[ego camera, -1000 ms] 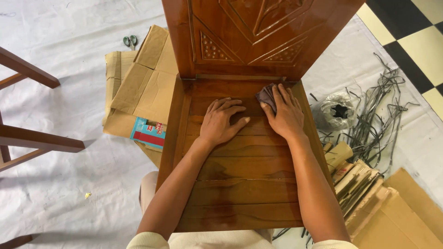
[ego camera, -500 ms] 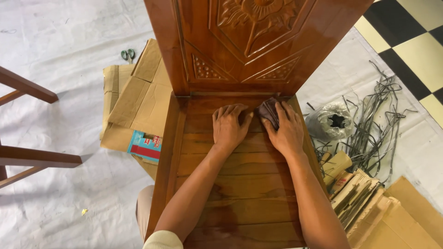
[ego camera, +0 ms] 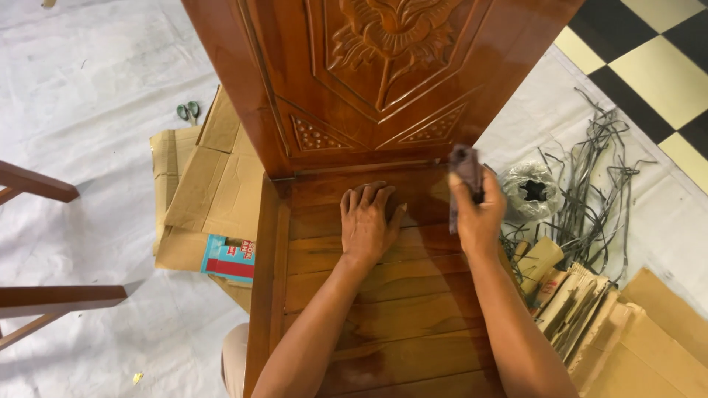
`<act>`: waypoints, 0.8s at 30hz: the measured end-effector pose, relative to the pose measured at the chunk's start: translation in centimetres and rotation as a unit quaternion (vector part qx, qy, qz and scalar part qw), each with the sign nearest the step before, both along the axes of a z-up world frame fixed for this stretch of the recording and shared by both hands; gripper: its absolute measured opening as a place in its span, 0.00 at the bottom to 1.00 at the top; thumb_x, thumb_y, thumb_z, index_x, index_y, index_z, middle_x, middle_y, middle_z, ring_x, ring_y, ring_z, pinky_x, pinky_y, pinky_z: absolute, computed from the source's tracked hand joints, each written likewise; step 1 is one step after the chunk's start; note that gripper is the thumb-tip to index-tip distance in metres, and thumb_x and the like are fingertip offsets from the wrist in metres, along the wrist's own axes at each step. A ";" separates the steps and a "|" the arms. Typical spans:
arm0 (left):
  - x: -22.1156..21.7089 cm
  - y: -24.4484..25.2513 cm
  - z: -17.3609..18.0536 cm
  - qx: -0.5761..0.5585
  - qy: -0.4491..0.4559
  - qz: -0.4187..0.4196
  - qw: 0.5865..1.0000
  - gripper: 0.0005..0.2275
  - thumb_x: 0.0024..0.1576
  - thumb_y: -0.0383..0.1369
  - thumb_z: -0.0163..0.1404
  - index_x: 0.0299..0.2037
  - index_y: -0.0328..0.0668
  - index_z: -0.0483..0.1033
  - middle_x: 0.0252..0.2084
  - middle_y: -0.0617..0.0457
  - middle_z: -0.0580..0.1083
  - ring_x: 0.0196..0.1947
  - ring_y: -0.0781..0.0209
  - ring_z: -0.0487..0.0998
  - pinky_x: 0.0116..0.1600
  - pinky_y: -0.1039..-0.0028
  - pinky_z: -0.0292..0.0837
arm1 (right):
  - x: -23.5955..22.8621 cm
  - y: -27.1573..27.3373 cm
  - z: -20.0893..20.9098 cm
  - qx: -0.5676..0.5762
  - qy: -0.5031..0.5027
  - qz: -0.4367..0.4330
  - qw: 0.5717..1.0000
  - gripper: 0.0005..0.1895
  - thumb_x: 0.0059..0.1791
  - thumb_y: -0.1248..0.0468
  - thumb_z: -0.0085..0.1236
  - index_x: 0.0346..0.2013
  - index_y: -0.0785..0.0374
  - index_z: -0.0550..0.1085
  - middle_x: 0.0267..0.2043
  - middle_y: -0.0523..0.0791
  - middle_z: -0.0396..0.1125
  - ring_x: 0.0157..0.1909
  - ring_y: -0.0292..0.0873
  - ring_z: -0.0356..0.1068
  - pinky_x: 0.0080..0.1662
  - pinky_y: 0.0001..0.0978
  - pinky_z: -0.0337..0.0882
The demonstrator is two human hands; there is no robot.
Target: Polish a wooden chair and wrap its legs for protection.
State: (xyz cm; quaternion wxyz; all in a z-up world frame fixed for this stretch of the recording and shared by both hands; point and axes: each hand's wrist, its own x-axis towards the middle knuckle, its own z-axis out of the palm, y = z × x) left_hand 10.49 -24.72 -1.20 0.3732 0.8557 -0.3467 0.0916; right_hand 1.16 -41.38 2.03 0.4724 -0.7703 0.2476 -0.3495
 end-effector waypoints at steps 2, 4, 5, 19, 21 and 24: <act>0.0 -0.1 0.0 -0.005 0.000 -0.002 1.000 0.18 0.56 0.42 0.57 0.53 0.43 0.78 0.57 0.51 0.74 0.60 0.47 0.69 0.69 0.52 0.55 | 1.0 -0.9 1.9 0.055 -0.061 -0.023 0.996 0.15 0.55 0.60 0.64 0.52 0.64 0.74 0.38 0.44 0.68 0.33 0.38 0.65 0.36 0.35 0.67; -0.2 0.0 -0.1 -0.006 0.001 -0.003 1.000 0.18 0.56 0.42 0.57 0.53 0.43 0.78 0.57 0.51 0.73 0.60 0.47 0.69 0.69 0.52 0.55 | 2.2 -1.4 3.9 0.112 -0.121 -0.045 0.985 0.16 0.55 0.60 0.64 0.51 0.65 0.72 0.36 0.42 0.65 0.30 0.39 0.61 0.33 0.35 0.64; -0.3 0.1 -0.1 -0.005 0.004 0.001 1.000 0.17 0.56 0.42 0.57 0.52 0.44 0.78 0.57 0.52 0.74 0.60 0.48 0.69 0.69 0.52 0.55 | 2.9 -1.6 5.0 -0.143 -0.146 -0.103 0.974 0.15 0.57 0.63 0.66 0.54 0.67 0.72 0.47 0.46 0.64 0.44 0.45 0.63 0.46 0.38 0.67; -0.3 0.1 0.0 -0.009 0.022 -0.003 1.000 0.17 0.56 0.41 0.57 0.52 0.44 0.78 0.57 0.51 0.73 0.61 0.47 0.68 0.69 0.50 0.55 | 4.6 -3.7 -2.3 -0.372 0.026 0.071 0.925 0.28 0.49 0.67 0.70 0.60 0.61 0.67 0.49 0.51 0.63 0.47 0.46 0.69 0.45 0.34 0.73; 0.0 0.0 0.0 -0.008 0.010 -0.003 1.000 0.18 0.55 0.42 0.58 0.52 0.43 0.78 0.57 0.50 0.72 0.60 0.46 0.68 0.69 0.50 0.54 | 5.3 -3.9 -1.3 -0.385 0.017 0.058 0.921 0.26 0.51 0.69 0.67 0.61 0.61 0.68 0.51 0.50 0.64 0.48 0.46 0.70 0.48 0.37 0.73; -0.1 0.0 0.3 -0.014 0.025 -0.003 1.000 0.18 0.56 0.42 0.57 0.52 0.43 0.78 0.57 0.51 0.73 0.61 0.47 0.68 0.70 0.51 0.54 | 7.3 -4.2 2.8 -0.409 -0.111 -0.003 0.906 0.25 0.58 0.63 0.67 0.64 0.66 0.65 0.54 0.50 0.63 0.50 0.47 0.68 0.49 0.38 0.73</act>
